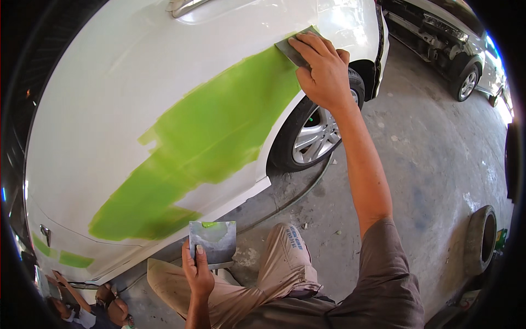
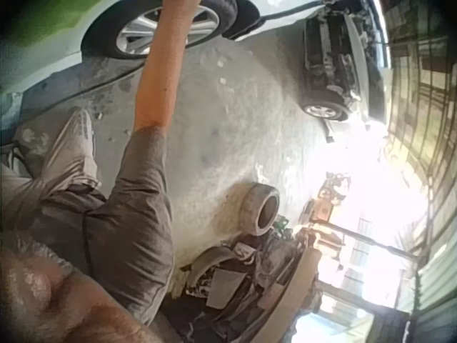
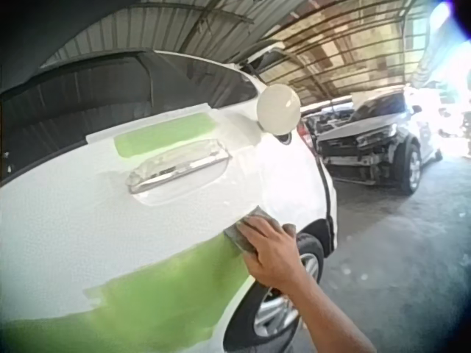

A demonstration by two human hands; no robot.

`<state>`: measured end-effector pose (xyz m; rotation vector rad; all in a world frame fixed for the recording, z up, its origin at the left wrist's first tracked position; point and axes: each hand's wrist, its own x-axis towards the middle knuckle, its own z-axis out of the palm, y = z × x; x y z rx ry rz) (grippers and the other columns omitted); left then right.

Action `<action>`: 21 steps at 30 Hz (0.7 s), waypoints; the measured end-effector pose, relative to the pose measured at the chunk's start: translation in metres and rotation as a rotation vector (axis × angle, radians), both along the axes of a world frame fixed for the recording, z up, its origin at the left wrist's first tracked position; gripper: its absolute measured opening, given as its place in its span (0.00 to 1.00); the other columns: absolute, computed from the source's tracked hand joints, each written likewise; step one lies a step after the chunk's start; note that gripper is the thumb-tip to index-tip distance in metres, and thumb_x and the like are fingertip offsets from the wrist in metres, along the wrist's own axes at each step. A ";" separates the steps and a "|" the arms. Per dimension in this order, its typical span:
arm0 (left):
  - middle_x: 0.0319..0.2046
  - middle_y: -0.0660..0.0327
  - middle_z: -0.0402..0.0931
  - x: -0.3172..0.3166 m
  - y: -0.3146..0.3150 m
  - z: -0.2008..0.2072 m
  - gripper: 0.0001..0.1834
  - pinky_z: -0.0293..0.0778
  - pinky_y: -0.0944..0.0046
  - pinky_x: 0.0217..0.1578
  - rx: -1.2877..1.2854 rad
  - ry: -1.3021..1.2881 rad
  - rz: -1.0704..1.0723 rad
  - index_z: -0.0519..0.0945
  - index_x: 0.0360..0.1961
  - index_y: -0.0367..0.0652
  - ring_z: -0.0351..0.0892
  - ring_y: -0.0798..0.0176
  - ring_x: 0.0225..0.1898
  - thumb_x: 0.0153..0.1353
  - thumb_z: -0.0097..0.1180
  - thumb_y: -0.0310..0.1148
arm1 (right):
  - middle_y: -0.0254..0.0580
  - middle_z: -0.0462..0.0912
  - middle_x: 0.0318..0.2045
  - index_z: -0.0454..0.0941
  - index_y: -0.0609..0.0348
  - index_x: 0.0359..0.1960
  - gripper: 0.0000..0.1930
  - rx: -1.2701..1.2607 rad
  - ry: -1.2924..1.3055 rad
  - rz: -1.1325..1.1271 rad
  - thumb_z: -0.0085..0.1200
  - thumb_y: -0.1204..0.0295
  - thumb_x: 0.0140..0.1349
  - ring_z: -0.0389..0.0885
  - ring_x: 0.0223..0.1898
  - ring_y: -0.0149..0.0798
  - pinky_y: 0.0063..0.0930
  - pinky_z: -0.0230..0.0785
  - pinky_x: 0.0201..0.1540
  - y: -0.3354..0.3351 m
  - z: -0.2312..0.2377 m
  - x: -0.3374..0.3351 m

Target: Sanding and smoothing green body filler on a white car door using hand tools.

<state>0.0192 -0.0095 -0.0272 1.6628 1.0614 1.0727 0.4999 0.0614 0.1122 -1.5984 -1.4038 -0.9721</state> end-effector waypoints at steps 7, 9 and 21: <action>0.48 0.64 0.77 0.015 0.009 -0.008 0.17 0.67 0.69 0.53 -0.074 -0.022 -0.041 0.74 0.64 0.34 0.70 0.72 0.48 0.83 0.47 0.34 | 0.36 0.80 0.65 0.82 0.49 0.63 0.31 -0.050 -0.008 0.030 0.57 0.71 0.52 0.73 0.71 0.40 0.49 0.62 0.58 -0.015 -0.044 -0.002; 0.51 0.63 0.78 0.017 0.009 -0.008 0.18 0.68 0.67 0.57 -0.079 -0.024 -0.056 0.73 0.65 0.33 0.71 0.71 0.51 0.83 0.47 0.34 | 0.37 0.78 0.68 0.81 0.50 0.66 0.34 -0.096 0.006 0.029 0.57 0.72 0.52 0.71 0.73 0.40 0.49 0.62 0.60 -0.021 -0.058 -0.004; 0.51 0.62 0.78 0.018 -0.003 0.000 0.17 0.67 0.67 0.58 -0.043 -0.031 -0.054 0.74 0.64 0.34 0.71 0.71 0.51 0.83 0.47 0.33 | 0.38 0.79 0.66 0.83 0.50 0.63 0.34 -0.139 0.010 0.059 0.61 0.70 0.47 0.73 0.71 0.42 0.46 0.63 0.57 -0.046 -0.068 -0.015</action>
